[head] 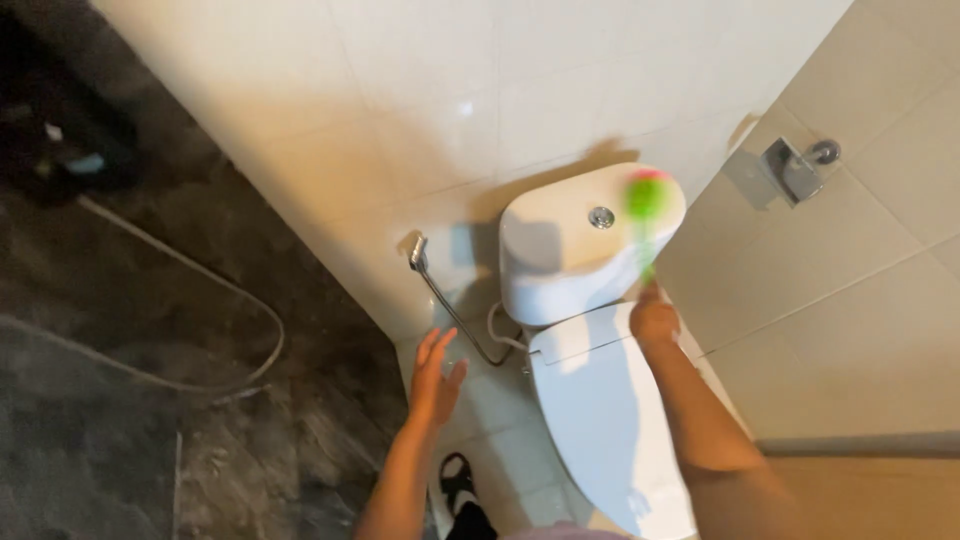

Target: Clean the toilet and surrounding bathroom surfaces using water, a brush, and a cloth.

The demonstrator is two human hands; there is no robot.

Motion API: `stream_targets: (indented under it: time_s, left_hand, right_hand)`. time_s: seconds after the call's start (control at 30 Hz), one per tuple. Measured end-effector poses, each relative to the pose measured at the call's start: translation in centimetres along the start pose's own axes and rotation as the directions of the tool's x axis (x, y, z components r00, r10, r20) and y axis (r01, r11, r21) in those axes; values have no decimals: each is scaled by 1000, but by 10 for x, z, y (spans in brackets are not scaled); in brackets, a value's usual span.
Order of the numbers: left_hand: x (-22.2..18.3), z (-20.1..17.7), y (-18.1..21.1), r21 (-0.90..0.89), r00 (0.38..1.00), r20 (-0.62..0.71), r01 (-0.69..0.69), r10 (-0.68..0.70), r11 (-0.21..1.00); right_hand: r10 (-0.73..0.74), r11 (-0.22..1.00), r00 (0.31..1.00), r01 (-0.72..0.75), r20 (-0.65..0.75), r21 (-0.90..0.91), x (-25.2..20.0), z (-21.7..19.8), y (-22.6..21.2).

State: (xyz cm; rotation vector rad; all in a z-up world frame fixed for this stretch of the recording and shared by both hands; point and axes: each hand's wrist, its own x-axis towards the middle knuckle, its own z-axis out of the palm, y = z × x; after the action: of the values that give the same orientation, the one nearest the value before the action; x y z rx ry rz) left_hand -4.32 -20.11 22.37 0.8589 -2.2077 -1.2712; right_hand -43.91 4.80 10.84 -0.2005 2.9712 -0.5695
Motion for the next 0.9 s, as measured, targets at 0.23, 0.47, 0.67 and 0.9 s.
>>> stream_targets:
  time_s: [0.23,0.47,0.67,0.9]
  left_hand:
    - [104,-56,1,-3,982,181,-58,58,998]
    - [157,-56,9,7,952,279,-138,130,990]
    - [171,-46,-10,21,926,262,-287,272,958]
    - [158,-44,18,-50,970,223,-89,98,995]
  right_hand:
    - [149,987,989,-147,-17,62,-3,-4,-58]
    - [-70,931,956,165,285,-325,-20,-45,-120]
    - [-37,964,969,99,244,-246,1,-51,-118]
    - [181,982,971,-170,157,-81,22,-75,-104]
